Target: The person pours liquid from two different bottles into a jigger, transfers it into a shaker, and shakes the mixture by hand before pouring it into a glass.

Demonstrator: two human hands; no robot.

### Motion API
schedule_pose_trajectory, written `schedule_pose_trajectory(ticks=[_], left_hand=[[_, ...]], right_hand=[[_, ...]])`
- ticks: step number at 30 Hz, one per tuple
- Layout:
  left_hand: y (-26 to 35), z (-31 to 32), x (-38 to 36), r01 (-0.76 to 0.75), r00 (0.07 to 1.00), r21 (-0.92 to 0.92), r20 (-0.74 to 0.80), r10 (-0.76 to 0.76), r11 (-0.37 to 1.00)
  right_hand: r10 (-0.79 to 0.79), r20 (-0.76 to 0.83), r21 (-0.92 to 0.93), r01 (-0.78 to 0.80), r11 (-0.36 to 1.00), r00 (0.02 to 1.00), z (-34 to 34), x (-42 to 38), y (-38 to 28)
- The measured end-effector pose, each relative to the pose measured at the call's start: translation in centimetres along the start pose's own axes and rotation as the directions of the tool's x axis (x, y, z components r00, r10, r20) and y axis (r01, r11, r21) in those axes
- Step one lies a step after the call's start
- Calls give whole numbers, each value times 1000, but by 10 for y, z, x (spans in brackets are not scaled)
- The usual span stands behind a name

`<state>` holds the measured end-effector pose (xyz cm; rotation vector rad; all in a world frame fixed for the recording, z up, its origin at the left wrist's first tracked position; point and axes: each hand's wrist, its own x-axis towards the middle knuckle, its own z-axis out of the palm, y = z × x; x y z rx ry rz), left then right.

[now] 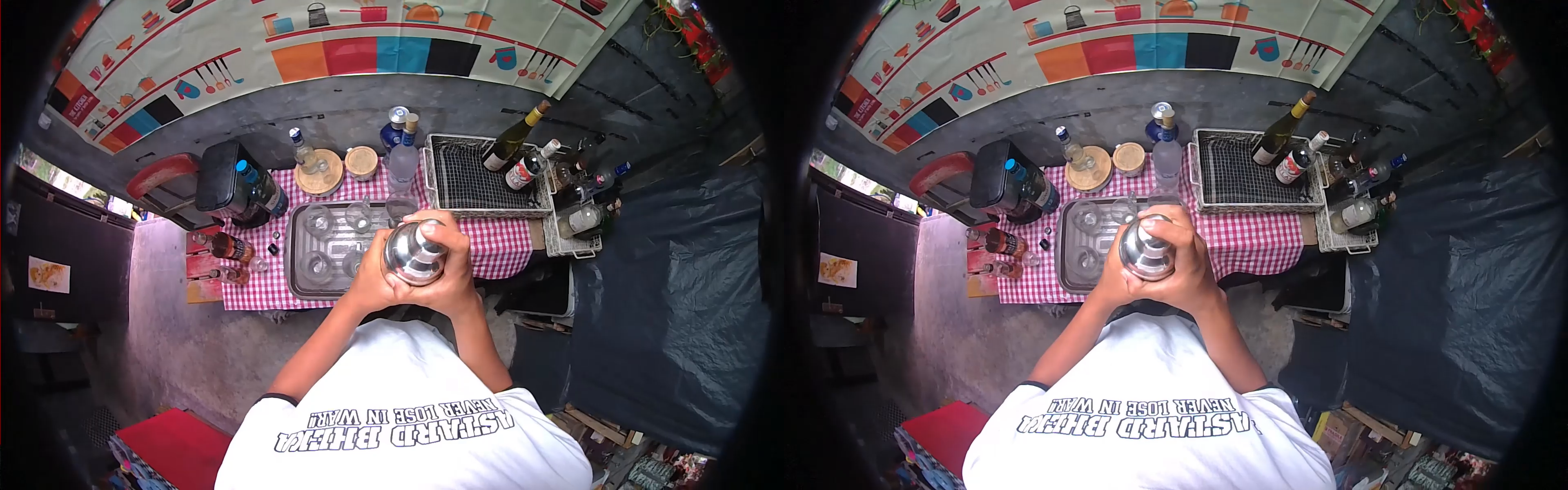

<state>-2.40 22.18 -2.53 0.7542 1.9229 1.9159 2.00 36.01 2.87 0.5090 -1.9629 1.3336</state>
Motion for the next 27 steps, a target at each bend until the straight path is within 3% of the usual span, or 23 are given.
schedule_pose_trajectory(ticks=[2,4,6,7,8,10,11,12,14,15,18,20,21,22,24,26,27], left_hand=[[-3,-11,-3,-39,999,-81,-17,38,996],[14,-25,-3,-6,1000,-6,7,6,1000],[30,-35,2,37,995,169,87,-53,985],[50,-38,8,100,986,325,96,-138,941],[56,-37,14,98,985,324,105,-139,941],[62,-34,25,251,904,676,93,-418,693],[52,-34,32,206,885,717,154,-439,666],[42,-30,43,201,888,720,152,-433,665],[23,-16,53,191,766,816,224,-602,545],[19,-10,54,183,768,818,227,-598,545],[18,2,55,130,795,831,239,-558,540],[30,0,57,141,819,777,257,-513,614],[39,-2,57,135,820,777,260,-509,615],[48,-5,56,138,834,700,299,-463,701],[49,-9,51,135,850,617,331,-411,776],[31,-10,45,42,915,241,379,-134,970],[14,-9,43,-15,928,102,372,-24,995]], right_hand=[[26,-13,23,-26,999,1000,12,4,-3],[54,-69,86,-48,995,996,23,4,1],[293,-201,348,-211,913,935,32,-4,9],[475,-231,465,-333,820,849,35,-8,11],[545,-234,566,-343,749,805,39,-20,32],[756,-194,898,-197,393,625,65,-50,52],[863,-147,973,-86,214,483,75,-75,72],[881,-236,933,-157,324,410,80,-84,75],[920,-50,958,-242,154,389,71,-116,96],[938,-104,957,-223,185,331,74,-112,91],[913,-134,962,-169,213,386,62,-113,94],[891,-129,964,-158,216,435,48,-111,97],[855,-272,893,-216,396,442,42,-91,80],[792,-405,786,-268,557,457,36,-71,63],[673,-435,664,-292,689,598,15,-43,34],[444,-446,308,-333,891,777,2,-33,25],[331,-397,168,-287,943,856,0,-27,16]])
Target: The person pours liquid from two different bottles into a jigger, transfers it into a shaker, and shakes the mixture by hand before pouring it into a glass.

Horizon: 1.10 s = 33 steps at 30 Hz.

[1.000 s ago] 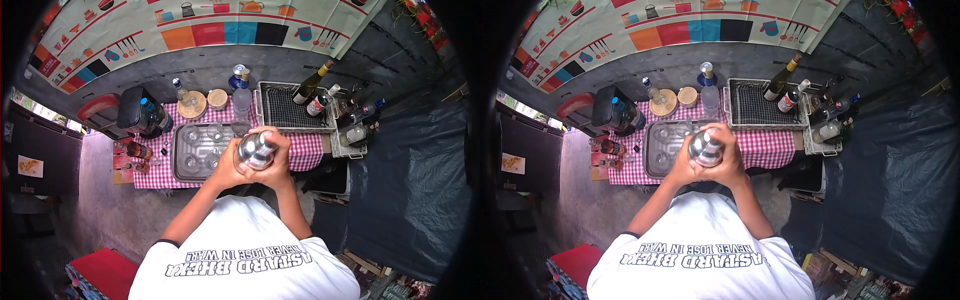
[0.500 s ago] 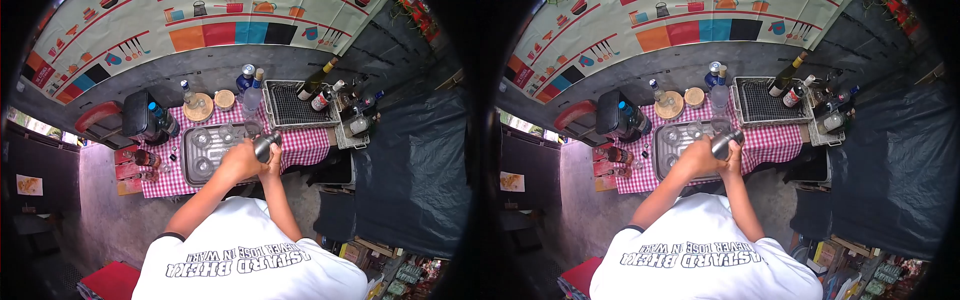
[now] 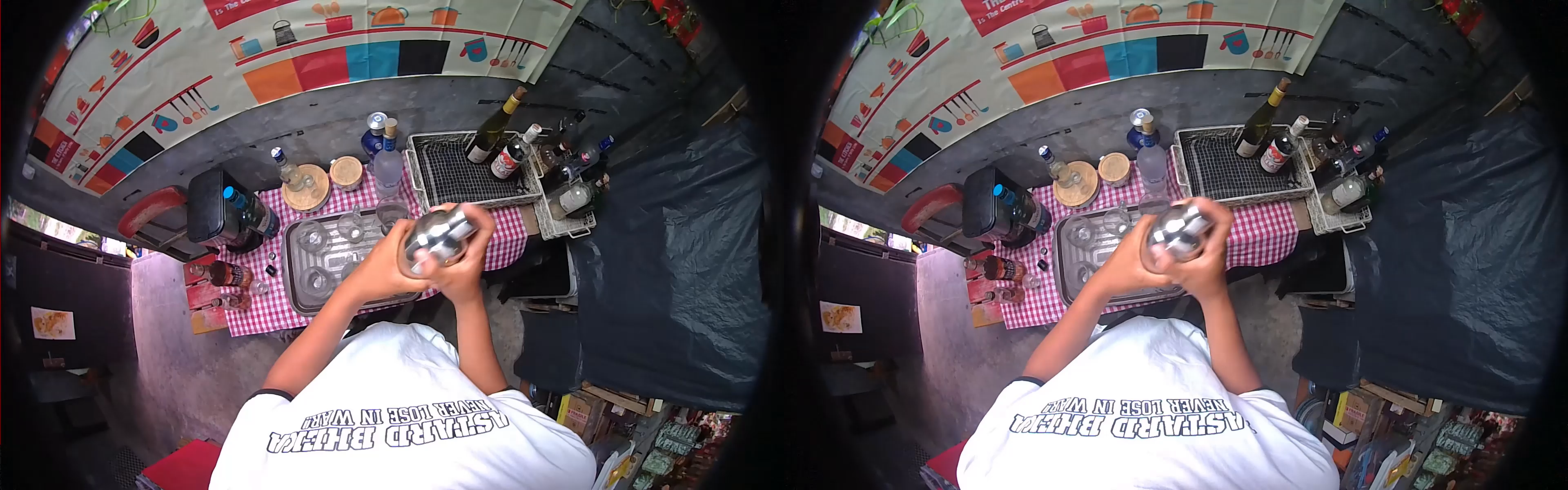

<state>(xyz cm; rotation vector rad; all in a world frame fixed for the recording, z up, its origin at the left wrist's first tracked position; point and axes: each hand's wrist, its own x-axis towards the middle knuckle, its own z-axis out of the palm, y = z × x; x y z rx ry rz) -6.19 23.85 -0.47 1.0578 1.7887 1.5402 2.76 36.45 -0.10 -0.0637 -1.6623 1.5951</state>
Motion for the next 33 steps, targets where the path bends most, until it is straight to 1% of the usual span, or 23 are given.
schedule_pose_trajectory(ticks=[1,3,5,7,8,9,11,12,13,15,16,17,19,20,21,22,23,25,26,28,29,31,33], left_hand=[[-10,5,1,-4,1000,1,2,4,1000],[-17,13,4,-21,1000,-160,9,23,987],[-11,23,1,-22,1000,-202,-2,22,979],[-7,30,3,-68,994,-162,-92,53,985],[-3,35,2,11,993,-225,-111,-37,974],[1,38,3,11,993,-223,-114,-37,975],[4,45,4,1,978,-247,-204,-53,969],[-1,52,7,-32,957,-293,-286,-55,956],[-4,54,9,-33,955,-290,-291,-56,956],[-9,58,13,48,864,-6,-502,-45,999],[-17,60,17,30,833,85,-553,22,996],[-19,63,16,33,827,87,-561,22,996],[-8,70,16,85,766,307,-629,135,948],[-21,69,14,5,786,371,-575,226,928],[-15,71,12,7,786,374,-575,226,927],[-5,73,10,-63,798,377,-537,273,924],[0,74,9,-134,806,376,-497,322,917],[-1,64,4,-137,826,385,-464,319,913],[1,58,2,-166,878,177,-421,227,970],[10,53,2,-139,947,-213,-315,66,967],[12,50,2,-138,946,-216,-318,64,967],[17,42,1,-44,980,-161,-200,11,986],[23,48,2,0,975,-135,-221,-31,991]], right_hand=[[-171,149,-178,196,964,974,-1,9,-11],[-231,302,-209,300,931,925,-5,15,-22],[-217,343,-191,294,937,914,-15,21,-27],[-200,392,-166,283,945,898,-25,25,-27],[-164,415,-140,241,960,895,-29,26,-25],[-130,438,-117,200,973,890,-34,29,-24],[-152,464,-127,236,964,872,-43,38,-33],[-81,490,-257,233,938,868,-46,43,-42],[-7,506,-381,231,895,862,-49,46,-45],[42,518,-413,207,887,854,-52,43,-42],[60,480,-430,175,886,875,-49,39,-41],[79,440,-445,141,885,895,-45,37,-39],[42,427,-391,142,909,903,-37,35,-27],[36,352,-301,76,951,935,-34,32,-16],[41,272,-203,15,979,961,-32,30,-10],[103,231,-173,-63,983,968,-30,30,-7],[102,231,-170,-63,983,968,-31,31,-8],[1,259,-33,8,999,966,-36,35,-14],[-42,290,28,35,999,956,-40,36,-11],[-89,336,191,25,981,938,-44,35,-10],[-87,344,261,-6,965,935,-43,32,-9],[-66,369,271,-39,962,927,-45,31,-5],[-45,389,277,-71,958,920,-52,33,-6]])
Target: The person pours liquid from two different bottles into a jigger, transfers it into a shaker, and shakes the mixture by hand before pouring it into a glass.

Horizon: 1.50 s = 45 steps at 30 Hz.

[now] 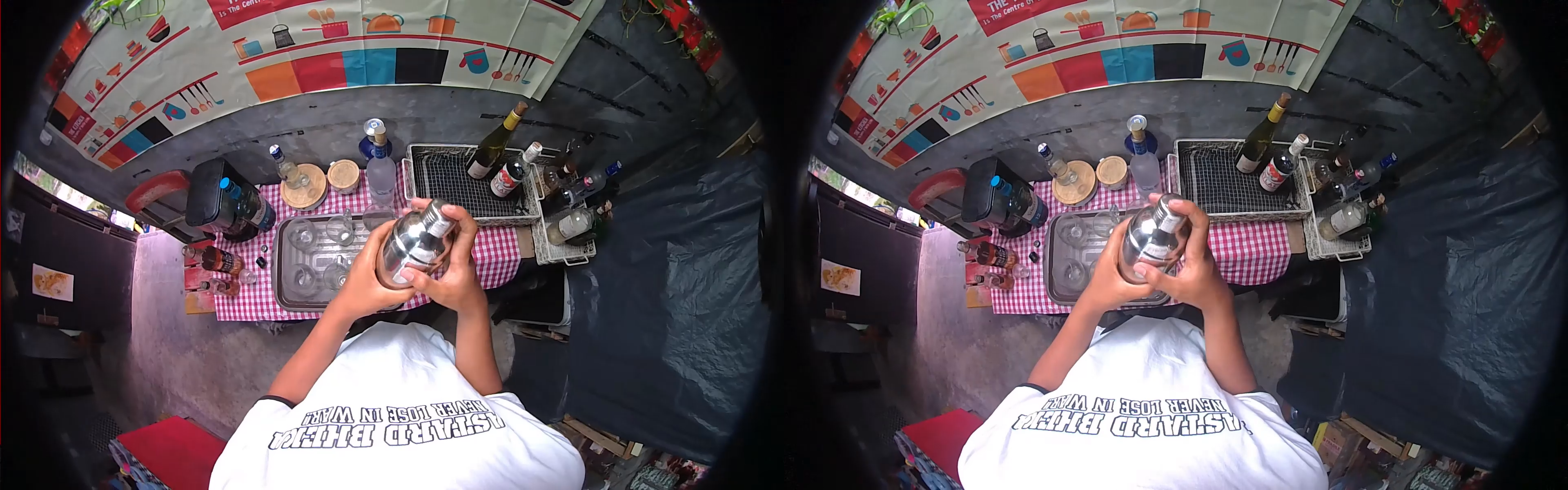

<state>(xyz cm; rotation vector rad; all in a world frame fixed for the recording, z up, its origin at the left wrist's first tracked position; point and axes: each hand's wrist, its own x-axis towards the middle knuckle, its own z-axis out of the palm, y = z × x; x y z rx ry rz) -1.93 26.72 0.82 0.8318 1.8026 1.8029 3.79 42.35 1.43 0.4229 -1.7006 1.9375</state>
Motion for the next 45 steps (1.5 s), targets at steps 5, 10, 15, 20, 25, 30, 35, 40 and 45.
schedule_pose_trajectory(ticks=[5,10,15,20,25,30,35,40,45], left_hand=[[-8,18,2,-93,960,366,-213,181,926],[-2,29,2,-170,959,438,-132,250,883],[5,44,14,-177,964,571,-61,257,801],[-10,63,23,-1,996,656,-65,58,755],[6,69,24,-21,983,672,-123,139,741],[-22,47,12,-391,862,506,-91,498,769],[-62,32,-11,-322,887,380,-198,416,867],[-47,11,-27,-161,968,116,-178,180,980],[4,-13,-29,-153,977,421,-70,200,894]], right_hand=[[178,-51,-335,-185,924,983,-4,0,-10],[110,-382,-6,-122,993,918,1,1,9],[477,-425,597,-158,786,769,-20,-28,62],[723,-223,816,-280,505,654,-35,-57,98],[735,-222,793,-320,518,641,-39,-43,81],[339,-366,415,-175,893,867,-24,-10,26],[-260,73,-208,270,940,963,-7,11,2],[-364,223,-261,415,872,904,19,15,-4],[130,-280,240,-62,969,951,28,3,31]])
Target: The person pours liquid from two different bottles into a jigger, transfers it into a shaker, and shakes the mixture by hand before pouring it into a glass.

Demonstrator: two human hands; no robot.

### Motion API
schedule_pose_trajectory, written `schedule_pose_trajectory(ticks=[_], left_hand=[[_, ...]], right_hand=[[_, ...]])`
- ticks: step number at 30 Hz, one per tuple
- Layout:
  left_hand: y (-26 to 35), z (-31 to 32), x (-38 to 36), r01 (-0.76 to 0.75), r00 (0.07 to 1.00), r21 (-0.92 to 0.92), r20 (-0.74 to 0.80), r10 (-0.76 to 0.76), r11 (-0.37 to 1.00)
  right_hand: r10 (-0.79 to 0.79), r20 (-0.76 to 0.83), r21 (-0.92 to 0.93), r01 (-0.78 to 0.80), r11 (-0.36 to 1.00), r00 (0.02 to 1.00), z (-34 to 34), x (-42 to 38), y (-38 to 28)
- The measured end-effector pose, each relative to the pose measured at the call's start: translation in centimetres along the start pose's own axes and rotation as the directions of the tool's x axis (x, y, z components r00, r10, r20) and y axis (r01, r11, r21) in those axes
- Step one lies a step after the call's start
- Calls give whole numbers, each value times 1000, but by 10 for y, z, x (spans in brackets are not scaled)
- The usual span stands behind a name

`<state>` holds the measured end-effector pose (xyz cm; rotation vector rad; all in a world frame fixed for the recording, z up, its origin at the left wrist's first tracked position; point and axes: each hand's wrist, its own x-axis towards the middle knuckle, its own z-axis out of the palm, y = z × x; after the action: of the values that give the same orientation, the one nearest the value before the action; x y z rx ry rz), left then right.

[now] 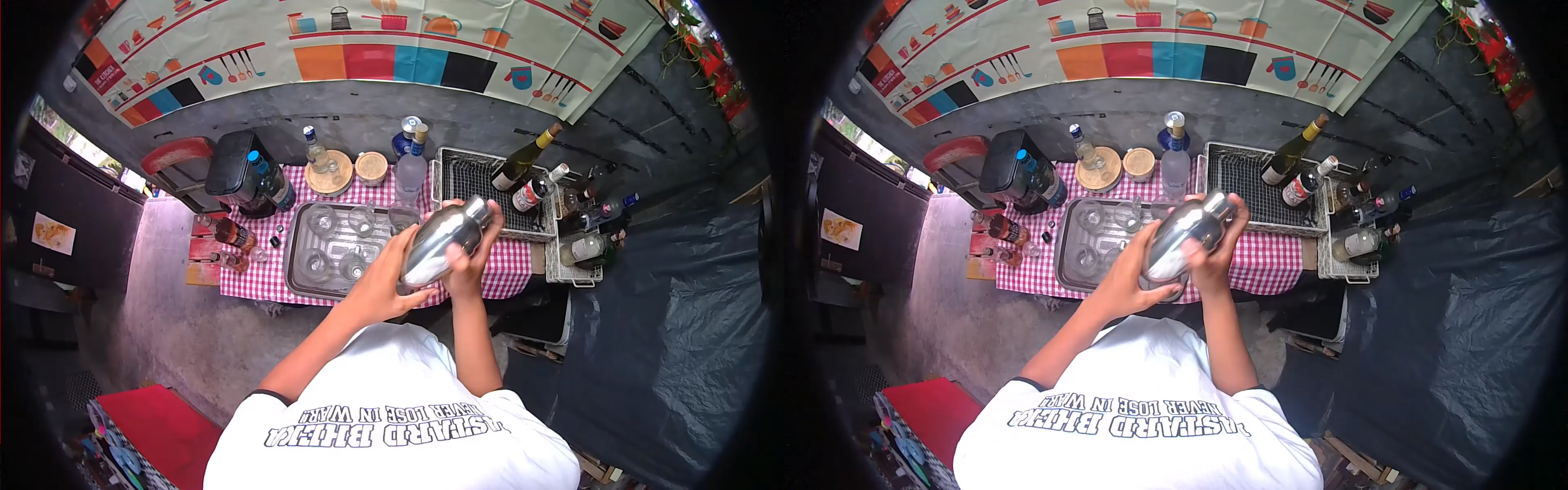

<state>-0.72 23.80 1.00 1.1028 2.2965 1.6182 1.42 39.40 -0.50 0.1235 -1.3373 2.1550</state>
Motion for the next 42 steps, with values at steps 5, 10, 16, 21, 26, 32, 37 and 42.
schedule_pose_trajectory(ticks=[5,10,16,21,26,32,37,42], left_hand=[[-15,-17,-9,160,946,92,270,-179,983],[-33,-29,-19,145,913,95,371,-171,985],[-44,-53,-31,214,921,-63,345,-180,975],[-48,-72,-47,166,935,-263,348,-67,950],[-57,-88,-59,24,969,-371,238,70,928],[-42,-112,-56,94,977,-240,211,-43,966],[-48,-88,-54,120,961,-181,269,-68,976],[-47,-70,-53,121,934,-149,353,-62,981]], right_hand=[[554,-225,596,-337,729,801,-40,-35,87],[547,-345,597,-272,755,763,-21,-61,95],[140,-430,68,-123,990,892,37,-56,57],[-257,-23,-467,217,857,966,70,-53,35],[-394,286,-523,487,699,873,116,-54,22],[-17,-296,40,31,999,955,108,-61,46],[500,-307,593,-249,766,810,51,-82,89],[548,-455,600,-214,771,701,25,-90,100]])
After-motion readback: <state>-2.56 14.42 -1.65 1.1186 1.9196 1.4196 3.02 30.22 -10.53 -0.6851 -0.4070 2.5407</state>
